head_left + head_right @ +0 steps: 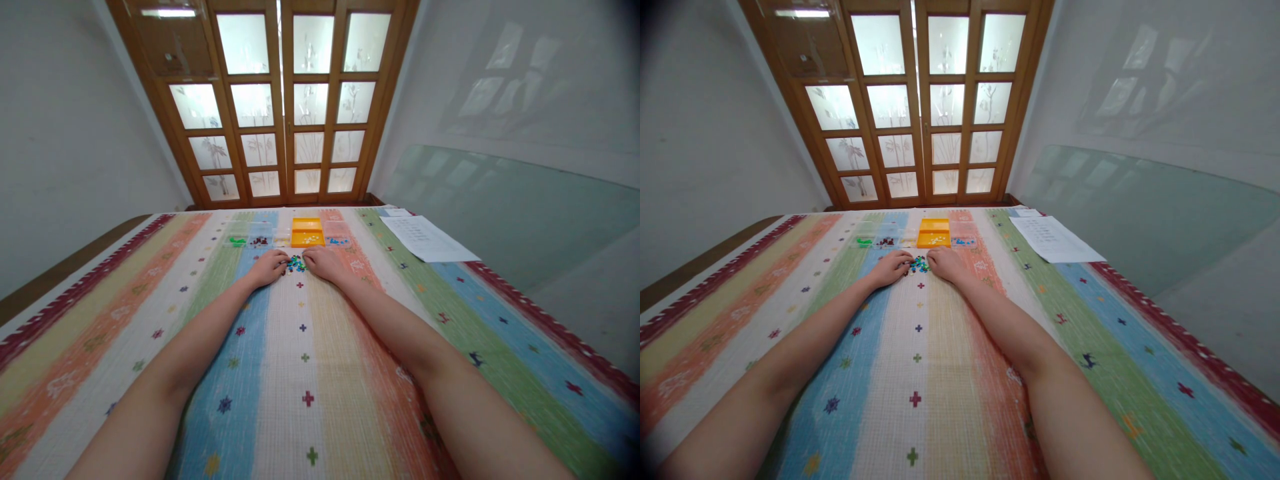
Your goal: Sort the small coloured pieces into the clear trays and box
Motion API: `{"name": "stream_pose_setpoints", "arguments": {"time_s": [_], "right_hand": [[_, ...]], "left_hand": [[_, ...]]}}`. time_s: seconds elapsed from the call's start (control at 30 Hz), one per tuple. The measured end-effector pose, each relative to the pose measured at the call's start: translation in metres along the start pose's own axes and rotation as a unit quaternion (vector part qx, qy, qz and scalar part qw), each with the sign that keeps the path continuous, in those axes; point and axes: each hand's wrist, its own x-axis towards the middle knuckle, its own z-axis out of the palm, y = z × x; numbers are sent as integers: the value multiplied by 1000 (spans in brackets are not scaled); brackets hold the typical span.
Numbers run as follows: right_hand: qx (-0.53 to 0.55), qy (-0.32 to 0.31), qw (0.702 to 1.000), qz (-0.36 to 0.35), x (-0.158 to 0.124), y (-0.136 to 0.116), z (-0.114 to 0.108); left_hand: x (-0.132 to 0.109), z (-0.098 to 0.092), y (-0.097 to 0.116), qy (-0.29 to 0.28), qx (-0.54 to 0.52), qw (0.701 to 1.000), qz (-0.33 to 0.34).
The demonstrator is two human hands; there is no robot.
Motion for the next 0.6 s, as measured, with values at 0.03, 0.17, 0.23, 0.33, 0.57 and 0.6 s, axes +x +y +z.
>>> {"name": "stream_pose_setpoints", "arguments": {"time_s": [0.03, 0.17, 0.23, 0.33, 0.57, 0.6], "right_hand": [[-1, 5, 1000, 10, -1, 0, -1], [-1, 6, 1000, 10, -2, 1, -2], [-1, 0, 1000, -1, -2, 1, -2], [-8, -3, 1000, 4, -1, 1, -2], [6, 62, 998, 29, -2, 5, -6], [9, 77, 996, 38, -2, 9, -7]], "left_hand": [[0, 0, 0, 0, -2, 1000, 0], [0, 1, -1, -1, -6, 1000, -4], [0, 1, -2, -3, -7, 1000, -4], [0, 2, -3, -2, -8, 1000, -3], [0, 2, -5, 0, -9, 1000, 4], [0, 3, -6, 0, -8, 1000, 6]]}}
